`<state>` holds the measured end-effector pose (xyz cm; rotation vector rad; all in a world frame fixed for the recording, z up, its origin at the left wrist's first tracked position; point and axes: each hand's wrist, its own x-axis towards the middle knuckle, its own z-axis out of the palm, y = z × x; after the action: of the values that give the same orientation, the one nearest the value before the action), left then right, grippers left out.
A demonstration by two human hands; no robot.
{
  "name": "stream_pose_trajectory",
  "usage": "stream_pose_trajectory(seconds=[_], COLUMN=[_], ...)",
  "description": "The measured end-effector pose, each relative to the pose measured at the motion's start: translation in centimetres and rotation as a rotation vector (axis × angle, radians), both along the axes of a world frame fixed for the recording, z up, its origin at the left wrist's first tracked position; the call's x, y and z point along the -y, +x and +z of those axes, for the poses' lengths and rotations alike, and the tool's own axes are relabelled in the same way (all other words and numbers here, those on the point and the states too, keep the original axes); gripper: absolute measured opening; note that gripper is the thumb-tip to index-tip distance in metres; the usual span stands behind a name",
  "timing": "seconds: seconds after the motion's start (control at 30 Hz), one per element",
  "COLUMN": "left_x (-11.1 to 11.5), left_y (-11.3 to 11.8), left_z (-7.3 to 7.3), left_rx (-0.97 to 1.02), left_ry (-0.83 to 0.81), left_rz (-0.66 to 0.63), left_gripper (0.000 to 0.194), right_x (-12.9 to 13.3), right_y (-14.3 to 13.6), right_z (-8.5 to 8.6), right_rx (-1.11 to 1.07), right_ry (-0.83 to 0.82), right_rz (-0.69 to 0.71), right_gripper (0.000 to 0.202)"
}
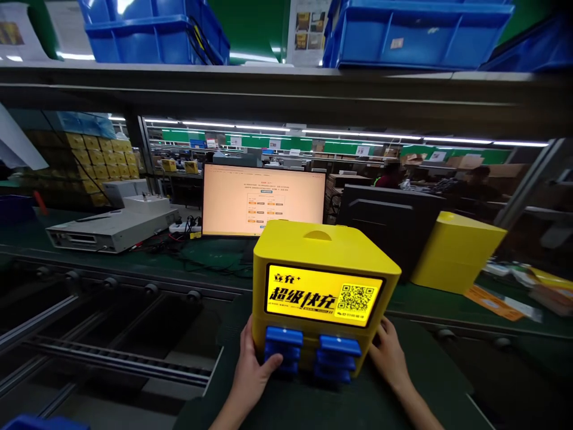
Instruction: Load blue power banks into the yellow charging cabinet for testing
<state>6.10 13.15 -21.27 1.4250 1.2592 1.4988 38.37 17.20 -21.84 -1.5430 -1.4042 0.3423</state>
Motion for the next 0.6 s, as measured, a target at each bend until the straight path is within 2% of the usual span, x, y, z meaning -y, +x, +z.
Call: stream_pose_trajectory(seconds=[0.1,0.2,0.4,0.6], left_x=[0.2,0.5,1.0,1.3], left_y=[0.3,0.7,1.5,1.6], left_z=[0.4,0.9,1.1,0.6], left_rx=[-0.019,-0.021,-0.001,-0.007], left_ry=[0.011,0.013,0.018,0.042], left_rz=[-0.005,-0.018,-0.037,-0.037], left_gripper=[0.095,0.094,0.091,0.094], right_x=[4.3,6.4,5.3,4.2], right_y=[2.2,3.8,5.3,7.5], right_z=[-0.9,-1.4,-2.1,-4.2], right_rx=[0.161,0.316,0.383,0.351], right_ry=[-0.093,-0.155,-0.273,-0.249], right_rz=[-0.054,-0.126,-0.111,-0.025], right_gripper=[0.054,0.058,0.066,0.066])
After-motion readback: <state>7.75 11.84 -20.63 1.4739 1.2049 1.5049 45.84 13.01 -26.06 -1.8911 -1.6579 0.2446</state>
